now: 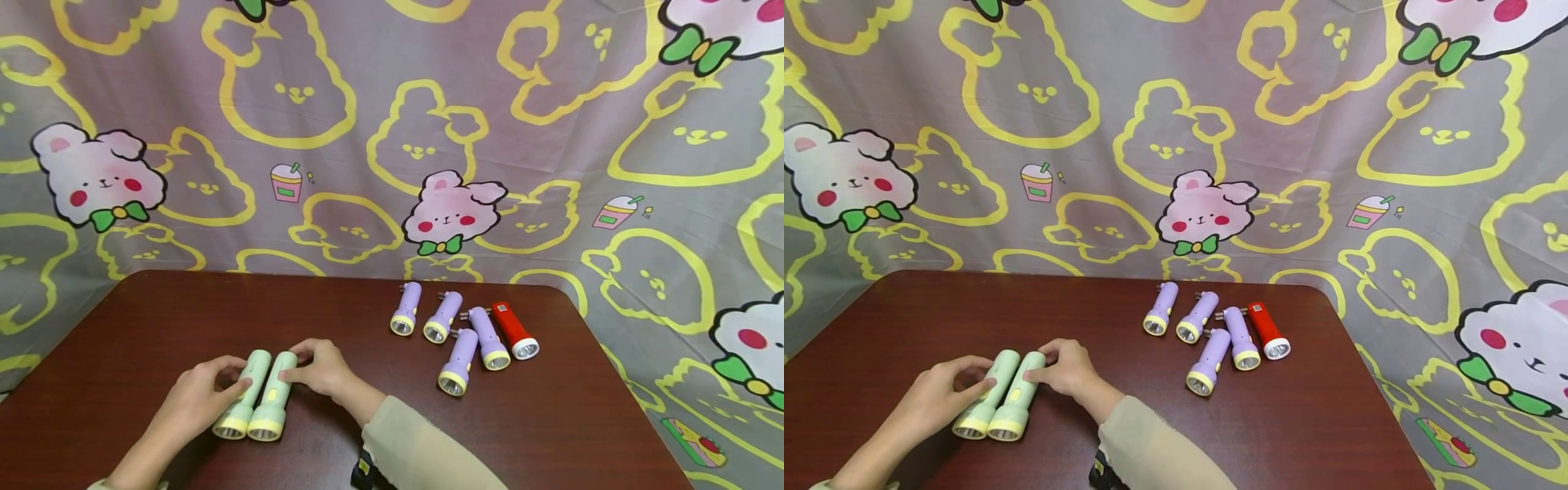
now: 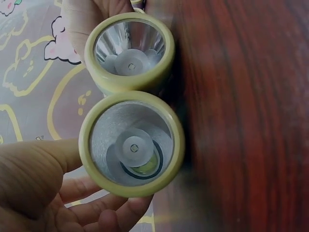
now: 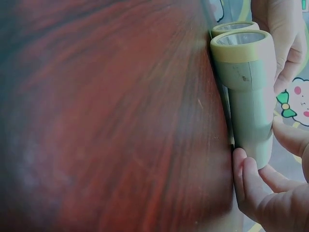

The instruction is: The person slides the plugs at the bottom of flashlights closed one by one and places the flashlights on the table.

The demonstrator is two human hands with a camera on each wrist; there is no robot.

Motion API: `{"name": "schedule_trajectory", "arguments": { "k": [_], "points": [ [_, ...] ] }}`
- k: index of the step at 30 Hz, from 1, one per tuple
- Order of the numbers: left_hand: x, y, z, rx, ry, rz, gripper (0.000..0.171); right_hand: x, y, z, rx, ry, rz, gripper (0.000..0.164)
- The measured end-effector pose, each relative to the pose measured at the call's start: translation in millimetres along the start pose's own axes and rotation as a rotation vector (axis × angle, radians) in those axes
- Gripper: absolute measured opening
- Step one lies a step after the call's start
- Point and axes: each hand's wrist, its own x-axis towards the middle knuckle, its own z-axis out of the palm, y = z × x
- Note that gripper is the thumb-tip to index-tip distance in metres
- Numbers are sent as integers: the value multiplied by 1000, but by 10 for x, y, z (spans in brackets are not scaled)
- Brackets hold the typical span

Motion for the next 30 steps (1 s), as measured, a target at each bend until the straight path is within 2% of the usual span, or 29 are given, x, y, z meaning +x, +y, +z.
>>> {"name": "schedule_trajectory", "arguments": {
  "k": [5, 12, 17, 21, 30],
  "points": [
    [-2, -4, 12, 4, 17, 15, 35, -18, -2, -15, -2, -2, 2, 34],
    [-23, 4, 36, -2, 49, 20, 39, -46, -6, -100, -41, -3, -40, 33],
    [-42, 16, 93, -2, 92, 75, 46, -69, -2, -184, -50, -22, -44, 35],
    [-54, 27, 129, -10, 92, 95, 51, -98, 19, -259, -54, -35, -64, 36],
    [-87, 46, 137, 7, 56, 79, 69, -164, 70, -482, -49, -22, -123, 36]
  ]
}}
